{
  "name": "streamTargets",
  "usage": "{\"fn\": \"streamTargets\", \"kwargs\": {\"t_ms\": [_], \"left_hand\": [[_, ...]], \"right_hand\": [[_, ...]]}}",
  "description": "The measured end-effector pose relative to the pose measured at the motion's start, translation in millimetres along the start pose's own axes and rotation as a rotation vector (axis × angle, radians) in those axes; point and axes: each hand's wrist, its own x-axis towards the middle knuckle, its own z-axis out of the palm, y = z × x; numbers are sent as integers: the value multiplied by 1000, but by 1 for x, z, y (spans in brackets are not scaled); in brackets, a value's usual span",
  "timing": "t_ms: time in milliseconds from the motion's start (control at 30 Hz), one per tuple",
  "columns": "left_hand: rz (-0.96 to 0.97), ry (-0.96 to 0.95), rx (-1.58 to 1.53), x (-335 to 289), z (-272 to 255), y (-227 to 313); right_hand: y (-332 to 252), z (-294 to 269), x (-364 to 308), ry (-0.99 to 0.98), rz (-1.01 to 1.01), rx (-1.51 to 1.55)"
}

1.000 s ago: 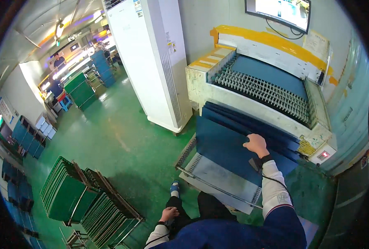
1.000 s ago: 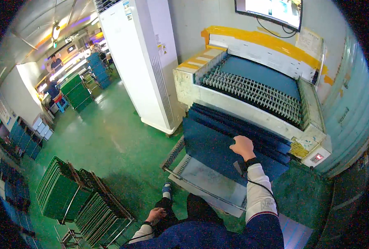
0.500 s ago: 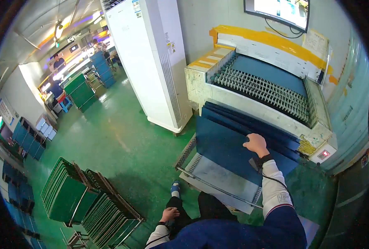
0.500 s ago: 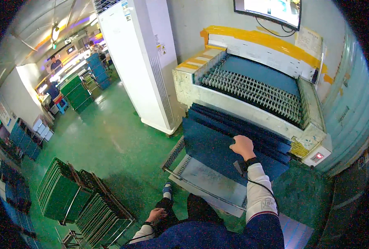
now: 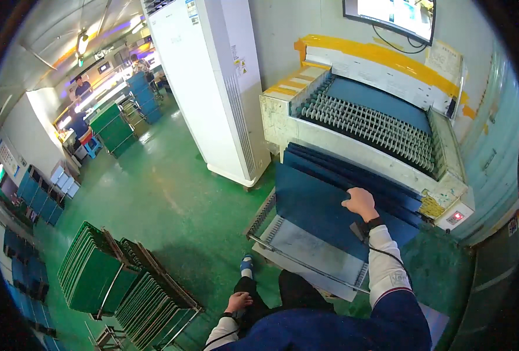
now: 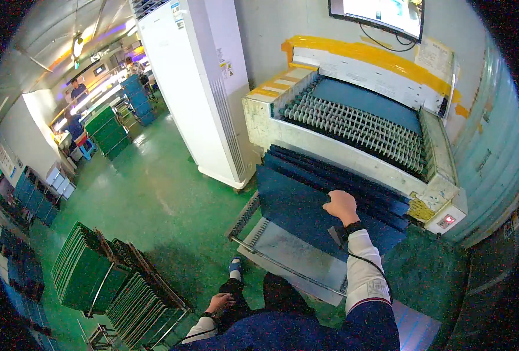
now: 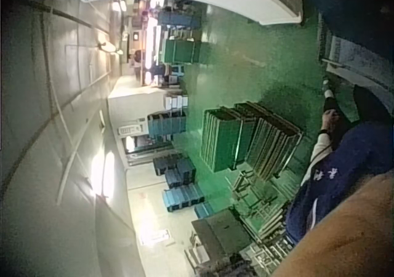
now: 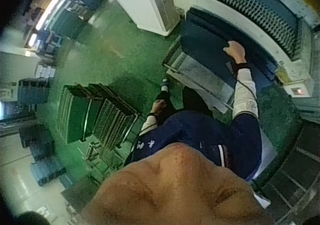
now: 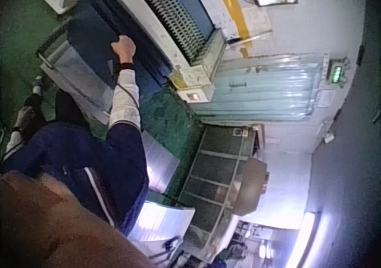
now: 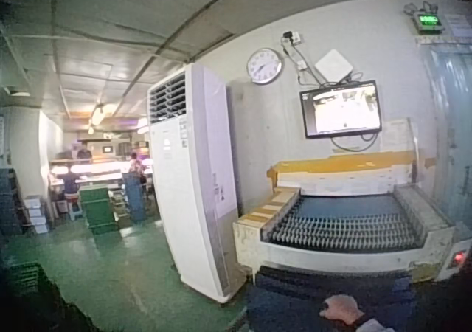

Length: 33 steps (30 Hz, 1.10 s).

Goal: The recorder feeds flat blue plates one by one into a processing machine on a fabrication floor.

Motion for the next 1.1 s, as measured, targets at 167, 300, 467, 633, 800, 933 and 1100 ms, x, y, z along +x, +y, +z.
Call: {"fn": "streamTargets", "kwargs": {"t_ms": [167,300,467,633,800,933,1100], "left_hand": [[-18,-71,-103,3,-3,-2],[-19,-56,-77,3,-1,-1],[-31,-12,29,4,1,-1],[-20,-37,32,8,-6,-5],[-41,-26,38,5,5,1],[-34,-28,5,8,-4,-5],[-32,-30,-17,11,-10,-8]], "right_hand": [[2,-1,-1,1,9,7],[3,-1,-2,7,7,4],[3,-1,-2,14,18,-2],[-4,-7,-2,-44,30,-3],[6,-3,-4,3,27,-5],[1,-3,-2,4,24,6],[0,0,1,9,20,15]]}}
